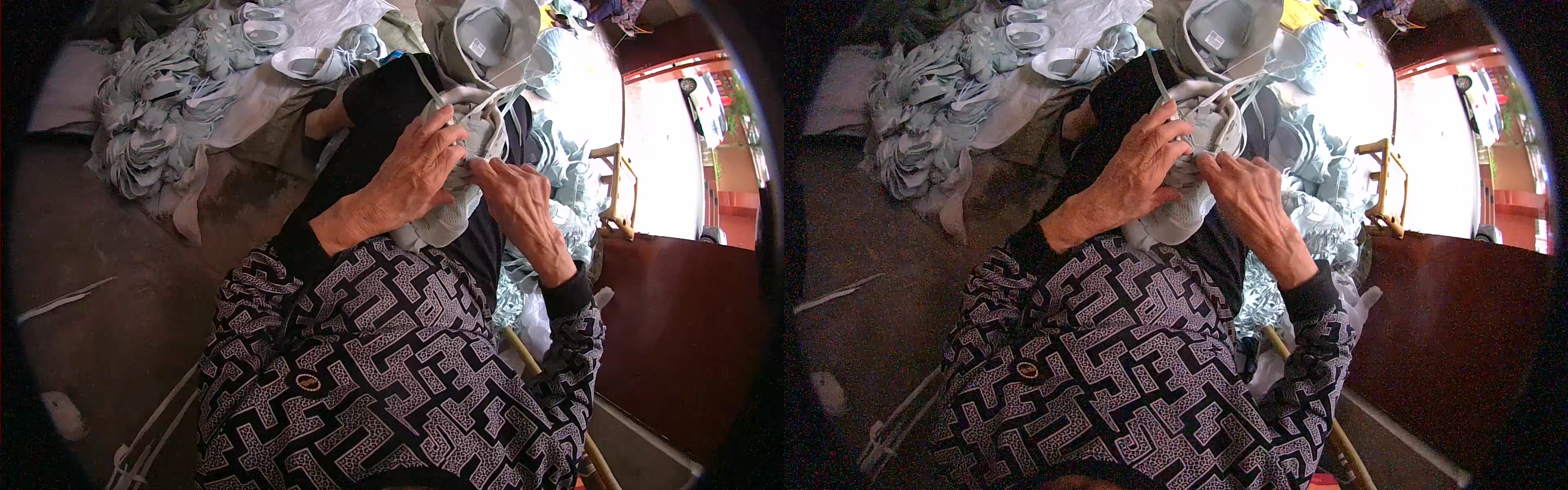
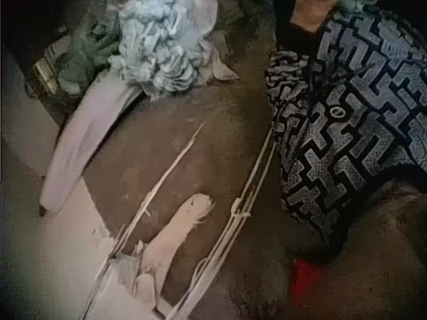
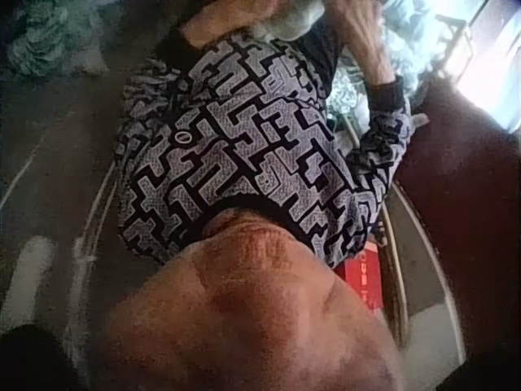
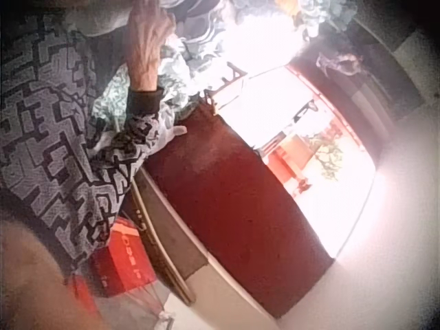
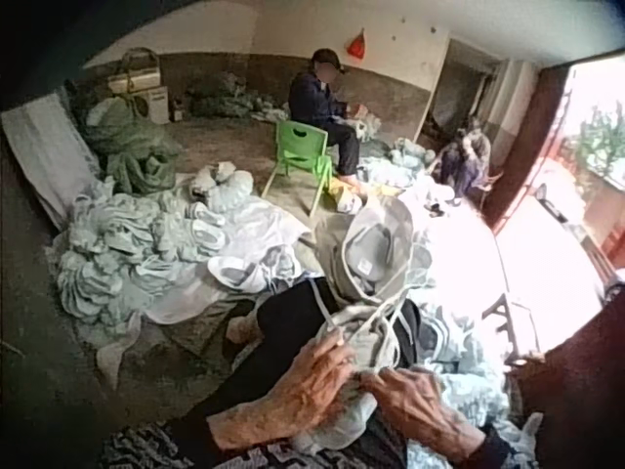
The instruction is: Thread laces through the eyelets of a shoe and tighten them.
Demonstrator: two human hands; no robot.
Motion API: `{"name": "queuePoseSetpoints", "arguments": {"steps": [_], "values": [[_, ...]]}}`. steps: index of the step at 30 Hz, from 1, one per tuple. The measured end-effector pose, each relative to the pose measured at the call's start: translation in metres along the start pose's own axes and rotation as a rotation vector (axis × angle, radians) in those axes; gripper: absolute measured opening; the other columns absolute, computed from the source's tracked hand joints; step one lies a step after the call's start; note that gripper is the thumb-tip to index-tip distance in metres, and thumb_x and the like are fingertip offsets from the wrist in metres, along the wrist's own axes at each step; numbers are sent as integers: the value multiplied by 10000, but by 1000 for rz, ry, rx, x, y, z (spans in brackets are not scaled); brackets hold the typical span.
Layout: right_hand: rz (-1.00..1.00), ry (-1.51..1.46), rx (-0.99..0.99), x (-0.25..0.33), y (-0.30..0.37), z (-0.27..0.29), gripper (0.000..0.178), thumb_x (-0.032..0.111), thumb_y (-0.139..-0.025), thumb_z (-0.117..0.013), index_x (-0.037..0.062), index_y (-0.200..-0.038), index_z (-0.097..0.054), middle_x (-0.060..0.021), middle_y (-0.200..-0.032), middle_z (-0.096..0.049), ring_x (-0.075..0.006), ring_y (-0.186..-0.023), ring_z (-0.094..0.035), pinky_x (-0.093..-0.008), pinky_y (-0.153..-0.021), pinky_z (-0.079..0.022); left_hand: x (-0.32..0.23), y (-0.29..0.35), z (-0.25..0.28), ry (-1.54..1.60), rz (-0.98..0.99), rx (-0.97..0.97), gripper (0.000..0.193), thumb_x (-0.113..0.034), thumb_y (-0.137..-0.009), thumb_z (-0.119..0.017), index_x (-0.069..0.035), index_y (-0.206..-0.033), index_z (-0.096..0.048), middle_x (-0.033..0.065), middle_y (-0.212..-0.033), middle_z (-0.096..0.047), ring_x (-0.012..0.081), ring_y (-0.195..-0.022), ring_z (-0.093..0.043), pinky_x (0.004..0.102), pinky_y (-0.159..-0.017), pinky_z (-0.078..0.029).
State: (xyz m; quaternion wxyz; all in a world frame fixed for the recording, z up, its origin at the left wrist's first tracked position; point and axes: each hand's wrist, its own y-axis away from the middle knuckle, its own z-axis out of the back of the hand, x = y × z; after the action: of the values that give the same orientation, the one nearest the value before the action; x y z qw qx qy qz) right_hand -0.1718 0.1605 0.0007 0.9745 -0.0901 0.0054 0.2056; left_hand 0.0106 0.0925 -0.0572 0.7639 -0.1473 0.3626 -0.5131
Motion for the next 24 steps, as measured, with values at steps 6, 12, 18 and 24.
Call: {"name": "queuePoseSetpoints", "arguments": {"steps": [6, 12, 18, 24], "values": [[-49, -198, 119, -13, -5, 7, 128, 150, -832, -563, 49, -808, -488, -125, -569, -548, -310, -518, -585, -423, -461, -432, -7, 3, -5, -62, 118, 17, 626, -170, -562, -813, -63, -1100, -512, 71, -1322, -380, 326, -1366, -219, 564, -1078, -212], [-261, -208, 385, -13, 43, 26, 153, 222, -821, -623, 78, -852, -586, -114, -550, -555, -257, -478, -569, -362, -466, -424, -5, 5, -10, -90, 138, 20, 606, -180, -574, -813, -94, -1099, -521, 53, -1348, -361, 314, -1381, -188, 626, -1047, -193], [-1121, -303, 405, -92, 192, 34, 276, 301, -836, -652, 87, -1009, -677, -41, -570, -578, -136, -486, -575, -314, -482, -470, -10, 0, -8, -114, 101, 12, 637, -170, -559, -831, -101, -1113, -524, 53, -1381, -335, 327, -1384, -178, 634, -1046, -204], [-844, -665, 304, -65, 170, -32, 294, 107, -878, -589, 15, -1157, -607, -54, -819, -662, -146, -697, -635, -266, -603, -522, -2, -2, -15, 8, 49, -23, 644, -119, -556, -826, -85, -1122, -523, 60, -1399, -325, 349, -1381, -176, 514, -1083, -269]]}}
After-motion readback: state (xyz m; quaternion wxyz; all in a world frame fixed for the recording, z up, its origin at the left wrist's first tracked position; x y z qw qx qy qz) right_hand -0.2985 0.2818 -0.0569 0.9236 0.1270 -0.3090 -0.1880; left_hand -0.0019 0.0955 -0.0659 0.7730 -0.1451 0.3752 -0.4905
